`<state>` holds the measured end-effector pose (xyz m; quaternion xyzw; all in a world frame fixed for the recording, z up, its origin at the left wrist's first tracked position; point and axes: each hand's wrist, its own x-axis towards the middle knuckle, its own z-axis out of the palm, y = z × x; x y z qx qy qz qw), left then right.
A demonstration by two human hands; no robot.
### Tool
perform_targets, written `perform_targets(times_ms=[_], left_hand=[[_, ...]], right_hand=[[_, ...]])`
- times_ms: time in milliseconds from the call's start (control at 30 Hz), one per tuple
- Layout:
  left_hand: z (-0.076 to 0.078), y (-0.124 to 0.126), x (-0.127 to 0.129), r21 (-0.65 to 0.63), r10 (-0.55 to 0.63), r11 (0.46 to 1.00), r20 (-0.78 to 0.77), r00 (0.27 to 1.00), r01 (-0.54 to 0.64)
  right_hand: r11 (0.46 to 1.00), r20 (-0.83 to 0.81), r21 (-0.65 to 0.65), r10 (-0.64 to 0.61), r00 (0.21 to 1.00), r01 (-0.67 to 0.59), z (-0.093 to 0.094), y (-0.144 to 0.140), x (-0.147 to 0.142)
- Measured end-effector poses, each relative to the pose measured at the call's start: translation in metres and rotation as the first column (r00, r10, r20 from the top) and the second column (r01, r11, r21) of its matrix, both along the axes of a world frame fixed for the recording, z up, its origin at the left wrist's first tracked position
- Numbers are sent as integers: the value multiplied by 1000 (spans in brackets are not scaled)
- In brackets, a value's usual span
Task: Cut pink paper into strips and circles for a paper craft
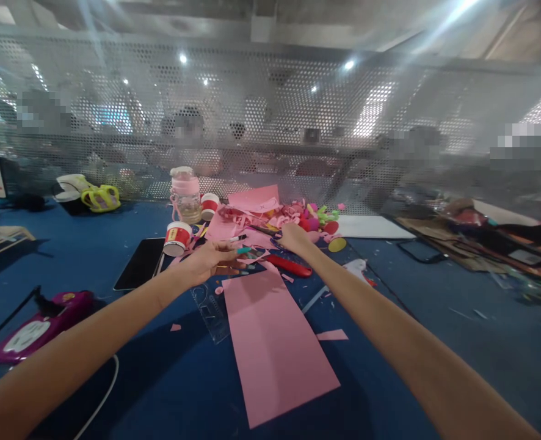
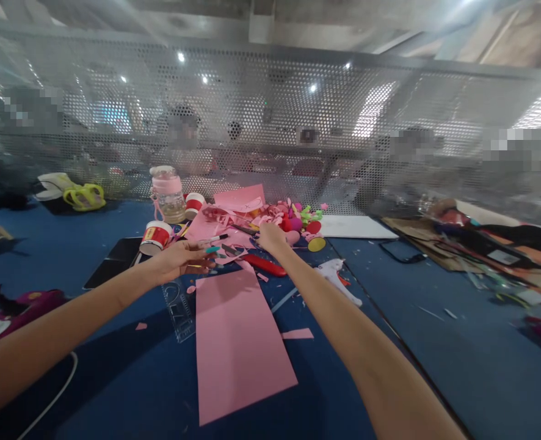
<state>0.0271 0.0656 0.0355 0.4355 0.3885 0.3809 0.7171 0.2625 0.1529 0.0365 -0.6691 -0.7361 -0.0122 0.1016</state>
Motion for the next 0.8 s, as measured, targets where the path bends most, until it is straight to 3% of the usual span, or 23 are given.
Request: perform_targets(times_ms=[167, 267, 367, 400, 467, 533, 600, 667, 700, 733, 800], left_hand=[[2, -11, 6, -81, 161, 985, 146, 976, -150], [8, -18, 10, -124, 209, 975, 216, 954, -186], [12, -22, 13, -151, 271, 959, 223, 936, -242], [12, -23, 15, -152, 289, 954, 222, 931, -260], [10, -24, 17, -123, 296, 954, 228, 928, -274], [5, -23, 18, -52, 257, 966, 239, 936, -252], [0, -23, 18, 68, 201, 974, 192, 961, -217], [-4, -25, 16, 282, 170, 946, -15, 985, -158], [-5, -27, 14, 422, 201, 901, -192, 961, -104], [-5, -31, 12, 558, 280, 830, -386, 879, -20], [-8, -40, 7, 732, 547, 645, -643, 536, 220]], right_hand=[[996, -61, 76, 43, 997, -38, 12, 4, -2], [981, -141, 176, 103, 985, -78, 20, -21, -15], [956, -212, 184, 266, 940, -229, 16, -62, -32], [939, -263, 170, 335, 905, -299, 12, -76, -38], [878, -606, 104, 428, 670, -467, 3, -101, -48], [808, -800, -3, 351, 486, -589, -5, -120, -55], [813, -882, -28, 254, 398, -582, -10, -129, -60], [824, -924, -36, 188, 333, -565, -12, -132, -60], [831, -937, -37, 163, 308, -555, -13, -131, -57], [843, -945, -40, 142, 293, -537, -14, -129, -53], [883, -948, -55, 101, 303, -467, -17, -124, -42]])
